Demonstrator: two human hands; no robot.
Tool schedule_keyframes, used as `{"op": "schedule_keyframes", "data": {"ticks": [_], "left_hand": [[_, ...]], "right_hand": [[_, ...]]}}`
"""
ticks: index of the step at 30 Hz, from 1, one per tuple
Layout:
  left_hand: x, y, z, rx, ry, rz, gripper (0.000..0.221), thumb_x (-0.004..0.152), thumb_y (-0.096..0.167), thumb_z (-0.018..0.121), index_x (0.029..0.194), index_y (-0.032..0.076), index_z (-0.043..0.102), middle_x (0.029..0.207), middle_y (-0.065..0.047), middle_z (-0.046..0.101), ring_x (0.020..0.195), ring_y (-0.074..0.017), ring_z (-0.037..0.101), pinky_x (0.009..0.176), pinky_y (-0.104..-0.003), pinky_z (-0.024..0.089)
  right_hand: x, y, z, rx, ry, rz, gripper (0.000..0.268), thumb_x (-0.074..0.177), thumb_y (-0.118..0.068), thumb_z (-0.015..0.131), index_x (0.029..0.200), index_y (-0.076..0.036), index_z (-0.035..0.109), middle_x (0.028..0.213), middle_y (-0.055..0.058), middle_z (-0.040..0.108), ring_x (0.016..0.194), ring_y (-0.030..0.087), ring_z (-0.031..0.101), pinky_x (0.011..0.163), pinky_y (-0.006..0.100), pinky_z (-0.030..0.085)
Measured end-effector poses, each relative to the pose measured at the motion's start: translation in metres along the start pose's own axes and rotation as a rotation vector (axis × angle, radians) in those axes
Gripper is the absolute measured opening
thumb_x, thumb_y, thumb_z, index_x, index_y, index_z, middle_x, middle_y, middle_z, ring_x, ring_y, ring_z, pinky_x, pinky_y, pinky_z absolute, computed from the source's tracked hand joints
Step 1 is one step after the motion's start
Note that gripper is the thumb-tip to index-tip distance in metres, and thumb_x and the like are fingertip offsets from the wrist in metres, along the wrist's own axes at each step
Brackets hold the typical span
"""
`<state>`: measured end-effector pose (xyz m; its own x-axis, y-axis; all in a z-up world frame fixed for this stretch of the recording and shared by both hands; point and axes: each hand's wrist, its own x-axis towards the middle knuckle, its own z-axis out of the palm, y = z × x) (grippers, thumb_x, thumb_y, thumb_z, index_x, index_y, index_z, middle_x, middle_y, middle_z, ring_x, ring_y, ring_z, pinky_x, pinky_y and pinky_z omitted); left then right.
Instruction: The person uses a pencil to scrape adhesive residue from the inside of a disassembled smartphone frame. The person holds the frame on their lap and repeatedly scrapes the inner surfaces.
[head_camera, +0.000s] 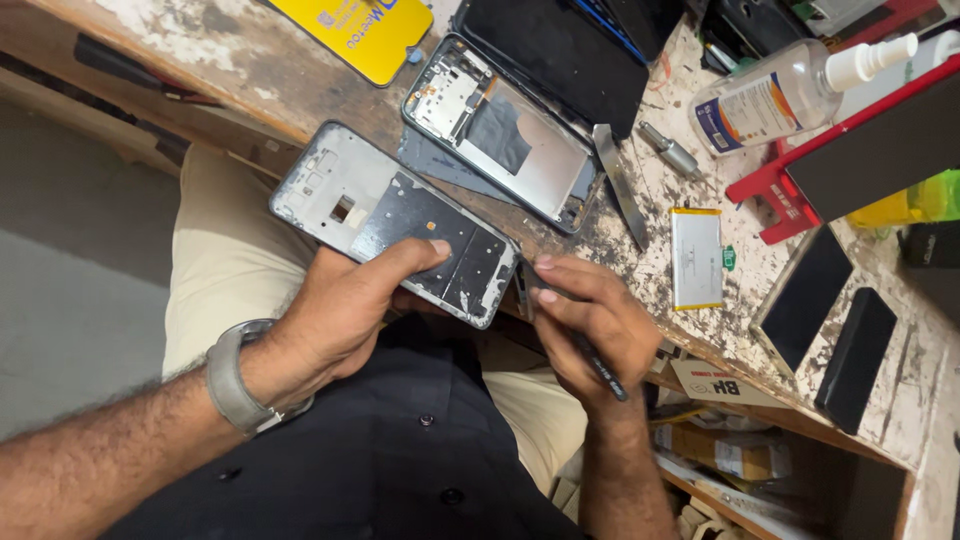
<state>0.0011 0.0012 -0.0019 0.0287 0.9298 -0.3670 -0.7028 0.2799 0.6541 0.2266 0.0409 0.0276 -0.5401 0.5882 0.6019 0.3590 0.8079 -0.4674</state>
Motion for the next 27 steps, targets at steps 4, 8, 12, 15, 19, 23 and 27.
{"op": "schedule_keyframes", "data": {"ticks": [4, 8, 12, 15, 19, 23, 27], "left_hand": [[0.002, 0.001, -0.002, 0.004, 0.016, -0.023, 0.029, 0.089, 0.007, 0.067, 0.116, 0.0, 0.062, 0.102, -0.008, 0.071, 0.088, -0.0177, 0.073, 0.07, -0.036, 0.065], [0.0, -0.005, 0.0, 0.0, 0.001, 0.0, 0.03, 0.09, 0.006, 0.068, 0.118, -0.001, 0.061, 0.103, -0.008, 0.071, 0.088, -0.0183, 0.073, 0.072, -0.036, 0.065], [0.0, -0.001, -0.001, 0.001, -0.003, 0.011, 0.032, 0.088, 0.007, 0.067, 0.119, 0.002, 0.06, 0.103, -0.006, 0.07, 0.087, -0.0167, 0.072, 0.067, -0.037, 0.066], [-0.001, 0.0, -0.001, 0.01, -0.006, -0.019, 0.031, 0.09, 0.008, 0.067, 0.119, 0.0, 0.062, 0.103, -0.008, 0.072, 0.087, -0.0176, 0.073, 0.069, -0.036, 0.066], [0.0, 0.002, 0.0, 0.007, -0.008, -0.014, 0.031, 0.089, 0.008, 0.067, 0.119, 0.0, 0.062, 0.103, -0.008, 0.072, 0.088, -0.0176, 0.073, 0.07, -0.037, 0.066], [-0.001, -0.001, -0.002, -0.003, -0.015, -0.016, 0.029, 0.09, 0.008, 0.067, 0.118, 0.0, 0.063, 0.103, -0.007, 0.072, 0.088, -0.017, 0.073, 0.072, -0.037, 0.066], [0.0, -0.004, -0.003, -0.022, -0.041, 0.014, 0.028, 0.091, 0.007, 0.067, 0.117, 0.0, 0.063, 0.103, -0.008, 0.072, 0.088, -0.0181, 0.073, 0.074, -0.036, 0.065]], "right_hand": [[0.005, 0.002, 0.003, 0.008, 0.04, -0.007, 0.024, 0.083, 0.01, 0.08, 0.095, 0.0, 0.061, 0.107, 0.018, 0.072, 0.106, 0.032, 0.074, 0.095, 0.043, 0.063], [0.0, 0.001, -0.002, 0.018, 0.006, -0.007, 0.024, 0.083, 0.009, 0.081, 0.094, 0.0, 0.061, 0.105, 0.018, 0.073, 0.106, 0.033, 0.075, 0.094, 0.041, 0.064], [0.003, 0.0, 0.002, 0.029, 0.025, 0.007, 0.023, 0.083, 0.011, 0.08, 0.093, 0.001, 0.061, 0.104, 0.018, 0.072, 0.106, 0.033, 0.075, 0.095, 0.042, 0.064], [-0.001, -0.001, 0.002, 0.039, 0.027, 0.058, 0.023, 0.085, 0.011, 0.08, 0.094, 0.002, 0.061, 0.106, 0.019, 0.073, 0.107, 0.032, 0.075, 0.094, 0.041, 0.064], [0.004, 0.001, 0.006, 0.091, 0.019, 0.02, 0.022, 0.085, 0.012, 0.079, 0.094, 0.001, 0.062, 0.105, 0.019, 0.073, 0.107, 0.032, 0.075, 0.095, 0.041, 0.065], [0.008, 0.0, 0.014, 0.071, 0.053, 0.082, 0.022, 0.088, 0.012, 0.078, 0.096, 0.001, 0.061, 0.105, 0.018, 0.073, 0.107, 0.03, 0.075, 0.092, 0.038, 0.064], [0.01, -0.004, 0.013, 0.08, 0.05, 0.085, 0.021, 0.088, 0.013, 0.077, 0.097, 0.001, 0.062, 0.104, 0.018, 0.073, 0.106, 0.03, 0.075, 0.093, 0.038, 0.064]]}}
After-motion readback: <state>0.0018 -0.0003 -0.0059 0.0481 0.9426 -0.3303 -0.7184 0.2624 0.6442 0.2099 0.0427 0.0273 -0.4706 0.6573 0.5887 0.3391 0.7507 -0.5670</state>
